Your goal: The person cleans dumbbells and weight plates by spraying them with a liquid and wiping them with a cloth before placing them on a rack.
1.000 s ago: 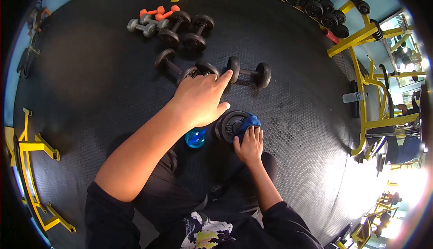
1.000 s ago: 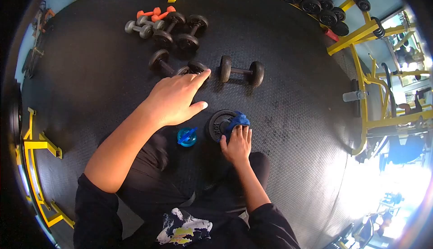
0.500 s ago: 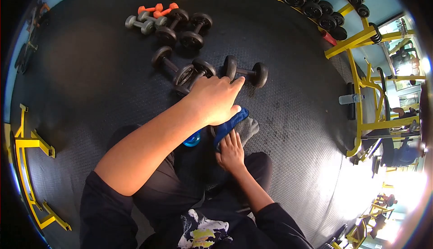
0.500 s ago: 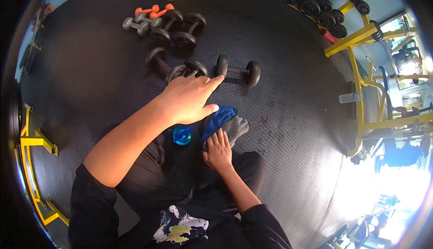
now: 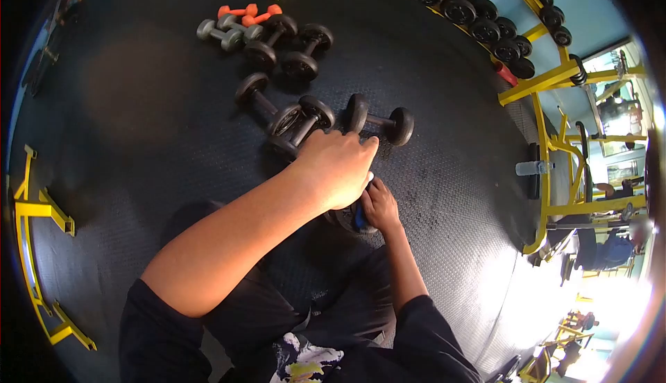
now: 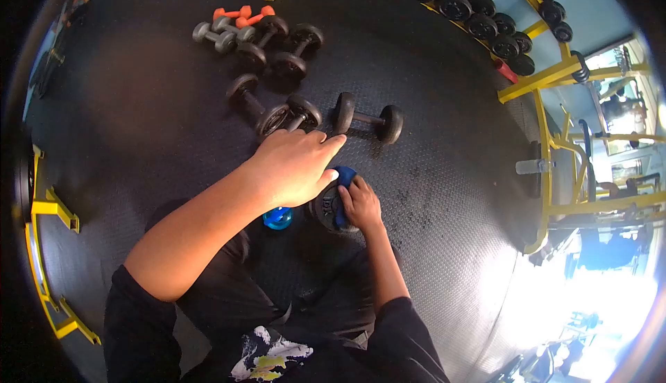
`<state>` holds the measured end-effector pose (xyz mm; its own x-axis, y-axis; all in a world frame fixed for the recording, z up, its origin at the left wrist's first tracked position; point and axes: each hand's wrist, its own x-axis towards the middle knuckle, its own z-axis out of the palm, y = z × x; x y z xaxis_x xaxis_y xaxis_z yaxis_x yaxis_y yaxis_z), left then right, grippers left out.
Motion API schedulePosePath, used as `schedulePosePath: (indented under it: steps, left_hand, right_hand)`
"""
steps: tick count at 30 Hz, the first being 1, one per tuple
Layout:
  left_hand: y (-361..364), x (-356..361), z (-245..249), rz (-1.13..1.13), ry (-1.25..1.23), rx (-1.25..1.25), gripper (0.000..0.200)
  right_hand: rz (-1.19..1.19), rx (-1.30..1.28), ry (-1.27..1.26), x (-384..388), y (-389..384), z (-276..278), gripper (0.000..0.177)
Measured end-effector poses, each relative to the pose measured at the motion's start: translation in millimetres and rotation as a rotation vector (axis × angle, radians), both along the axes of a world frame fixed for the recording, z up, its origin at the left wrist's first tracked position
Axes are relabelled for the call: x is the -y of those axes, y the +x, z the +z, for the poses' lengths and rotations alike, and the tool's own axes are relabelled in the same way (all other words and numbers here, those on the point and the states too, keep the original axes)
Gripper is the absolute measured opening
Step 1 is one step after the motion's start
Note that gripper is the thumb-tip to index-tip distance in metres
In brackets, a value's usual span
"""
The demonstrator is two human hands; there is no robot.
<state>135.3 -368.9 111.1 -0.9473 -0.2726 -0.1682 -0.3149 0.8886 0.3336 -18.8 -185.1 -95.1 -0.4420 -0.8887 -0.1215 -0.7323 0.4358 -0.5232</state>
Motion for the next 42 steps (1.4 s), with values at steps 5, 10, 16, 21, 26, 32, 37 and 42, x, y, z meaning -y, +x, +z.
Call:
schedulePosePath:
  steps: [5,10,16,21,26,32,37,42]
  left_hand:
    - [2.3,-0.8,4.0,0.010,-0.002,0.041,0.055]
    - [1.7,-3.7,-6.3,0.027,-0.033,-0.116,0.045]
    - [-2.9,-2.3,3.4,-0.011,0.028,0.105,0.055]
    - [-2.4,-3.5,0.1,-0.021,0.011,0.057,0.054]
    - [-7.0,-7.4,0.1,-0.056,0.013,0.059,0.053]
    - [-8.5,-10.6,1.2,-0.067,0.027,0.084,0.052]
    - [-3.9,-9.4,5.1,-0.056,0.013,0.084,0.053]
    - [-5.2,-9.8,5.5,-0.036,0.020,0.095,0.053]
  right_hand:
    - [0.254,-0.241,0.136,51.4,26.6,13.8,0.028]
    - [0.749,-0.274,-0.476,59.7,51.0,19.8,0.033]
    - [0.267,-0.018,0.210,46.3,0.8,29.3,0.043]
    - [-0.267,0.122,0.086,-3.0,3.0,-15.3,0.049]
    - [-0.865,0.142,-0.330,-38.4,79.1,-60.7,0.062]
    - [-0.870,0.495,-0.381,-52.4,89.3,-50.1,0.061]
    - [-0.545,0.423,-0.119,-21.8,-6.9,-37.0,0.056]
    - [-0.024,0.112,0.393,54.7,-4.4,19.3,0.042]
